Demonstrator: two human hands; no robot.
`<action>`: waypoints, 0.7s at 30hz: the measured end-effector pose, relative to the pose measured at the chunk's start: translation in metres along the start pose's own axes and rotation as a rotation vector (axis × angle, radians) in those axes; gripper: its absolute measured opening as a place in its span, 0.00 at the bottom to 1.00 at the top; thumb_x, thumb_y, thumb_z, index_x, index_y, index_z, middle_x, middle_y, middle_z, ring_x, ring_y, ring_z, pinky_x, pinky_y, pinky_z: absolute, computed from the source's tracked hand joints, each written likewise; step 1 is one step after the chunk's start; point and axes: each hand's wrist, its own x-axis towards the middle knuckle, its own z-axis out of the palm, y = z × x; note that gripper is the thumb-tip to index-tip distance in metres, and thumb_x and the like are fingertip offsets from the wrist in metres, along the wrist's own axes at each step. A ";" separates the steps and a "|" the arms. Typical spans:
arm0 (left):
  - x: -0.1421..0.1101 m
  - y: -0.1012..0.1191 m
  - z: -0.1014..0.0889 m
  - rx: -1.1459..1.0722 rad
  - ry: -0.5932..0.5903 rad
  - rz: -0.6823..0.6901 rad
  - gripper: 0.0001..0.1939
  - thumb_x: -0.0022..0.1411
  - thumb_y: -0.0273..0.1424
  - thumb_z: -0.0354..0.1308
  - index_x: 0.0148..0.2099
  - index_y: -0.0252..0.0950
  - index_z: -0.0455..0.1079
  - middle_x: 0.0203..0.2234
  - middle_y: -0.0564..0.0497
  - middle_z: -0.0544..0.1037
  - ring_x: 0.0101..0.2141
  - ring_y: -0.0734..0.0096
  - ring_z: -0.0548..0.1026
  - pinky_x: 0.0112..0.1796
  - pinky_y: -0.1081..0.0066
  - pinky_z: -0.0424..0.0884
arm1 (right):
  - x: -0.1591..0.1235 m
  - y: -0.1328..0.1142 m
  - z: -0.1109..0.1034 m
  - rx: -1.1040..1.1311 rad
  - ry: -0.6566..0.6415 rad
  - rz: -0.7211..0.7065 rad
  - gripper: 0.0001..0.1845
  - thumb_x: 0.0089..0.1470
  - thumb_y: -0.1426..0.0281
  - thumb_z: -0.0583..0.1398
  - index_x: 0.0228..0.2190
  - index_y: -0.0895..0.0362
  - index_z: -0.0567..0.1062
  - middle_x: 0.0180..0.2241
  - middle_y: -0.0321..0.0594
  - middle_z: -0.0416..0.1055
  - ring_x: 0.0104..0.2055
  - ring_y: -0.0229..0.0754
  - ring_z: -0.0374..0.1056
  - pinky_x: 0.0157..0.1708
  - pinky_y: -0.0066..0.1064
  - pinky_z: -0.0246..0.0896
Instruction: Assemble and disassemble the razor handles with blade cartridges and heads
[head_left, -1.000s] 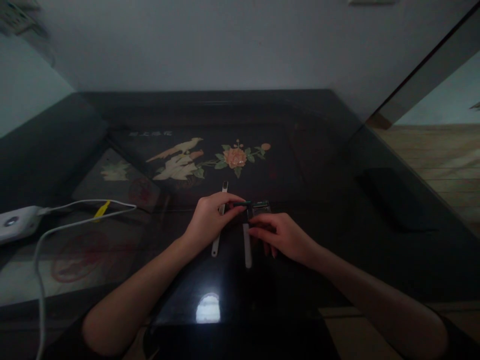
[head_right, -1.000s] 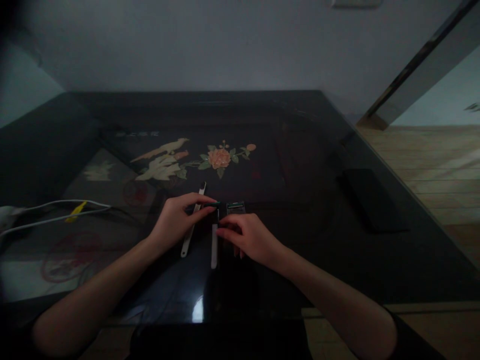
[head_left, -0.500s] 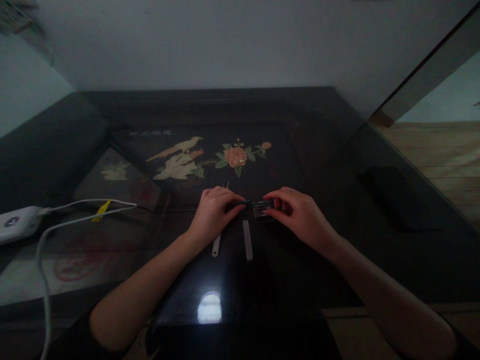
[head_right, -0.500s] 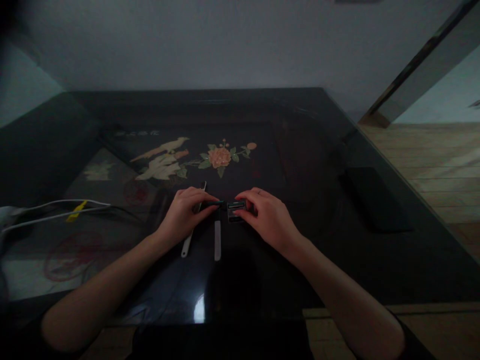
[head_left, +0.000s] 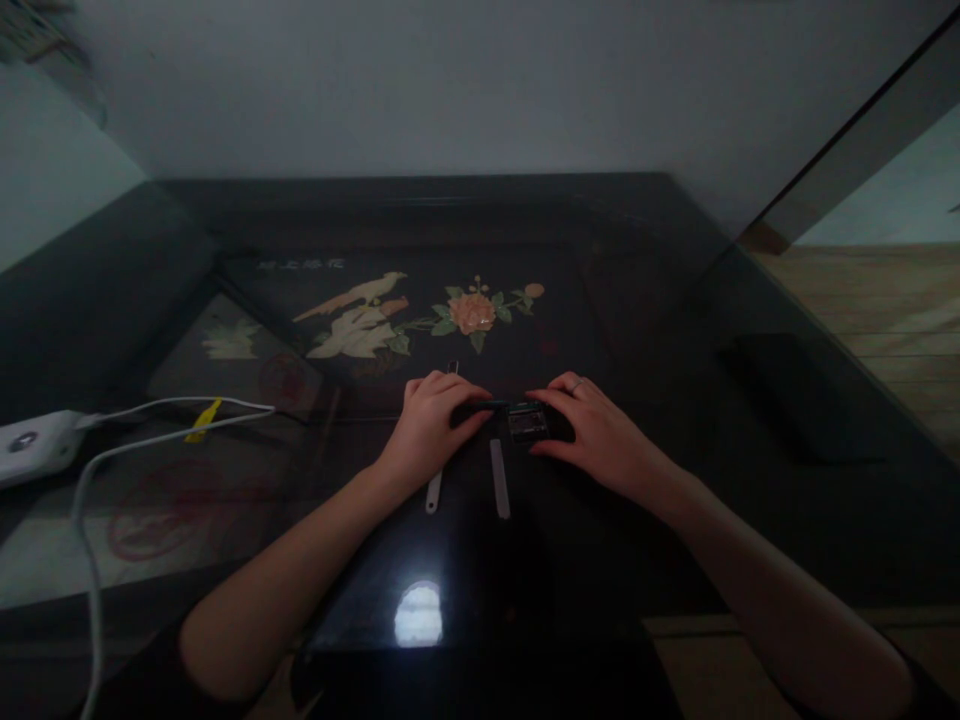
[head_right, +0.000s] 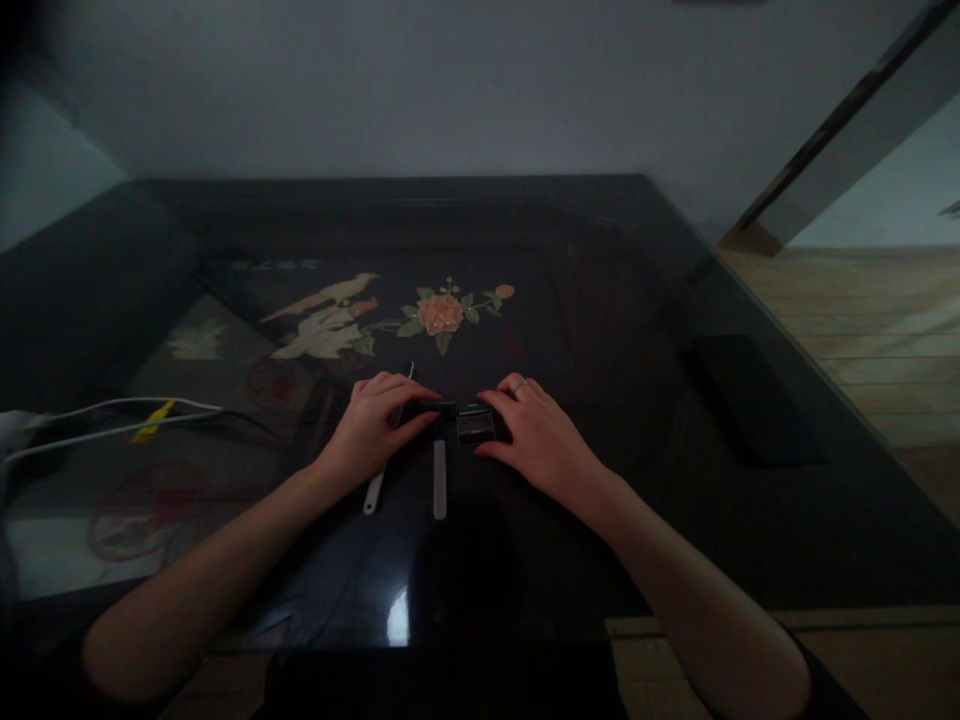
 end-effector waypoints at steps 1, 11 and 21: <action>0.000 0.000 0.000 -0.002 0.000 -0.001 0.06 0.60 0.31 0.60 0.42 0.42 0.74 0.37 0.53 0.79 0.41 0.63 0.71 0.42 0.63 0.57 | 0.000 -0.001 0.000 0.004 0.006 0.002 0.26 0.48 0.67 0.67 0.50 0.57 0.72 0.46 0.47 0.66 0.47 0.51 0.65 0.50 0.46 0.64; 0.001 0.002 0.001 -0.019 -0.005 -0.011 0.07 0.61 0.32 0.60 0.43 0.42 0.74 0.35 0.53 0.79 0.40 0.64 0.72 0.42 0.63 0.57 | 0.001 -0.004 0.000 -0.006 0.001 0.024 0.23 0.48 0.67 0.68 0.46 0.60 0.72 0.44 0.47 0.67 0.46 0.51 0.66 0.48 0.44 0.64; 0.002 0.003 0.001 -0.094 0.012 -0.035 0.05 0.62 0.31 0.58 0.41 0.41 0.74 0.36 0.54 0.80 0.39 0.66 0.74 0.43 0.62 0.59 | 0.001 -0.006 -0.003 -0.028 0.028 0.044 0.19 0.48 0.67 0.67 0.43 0.56 0.73 0.43 0.45 0.69 0.45 0.51 0.67 0.46 0.45 0.66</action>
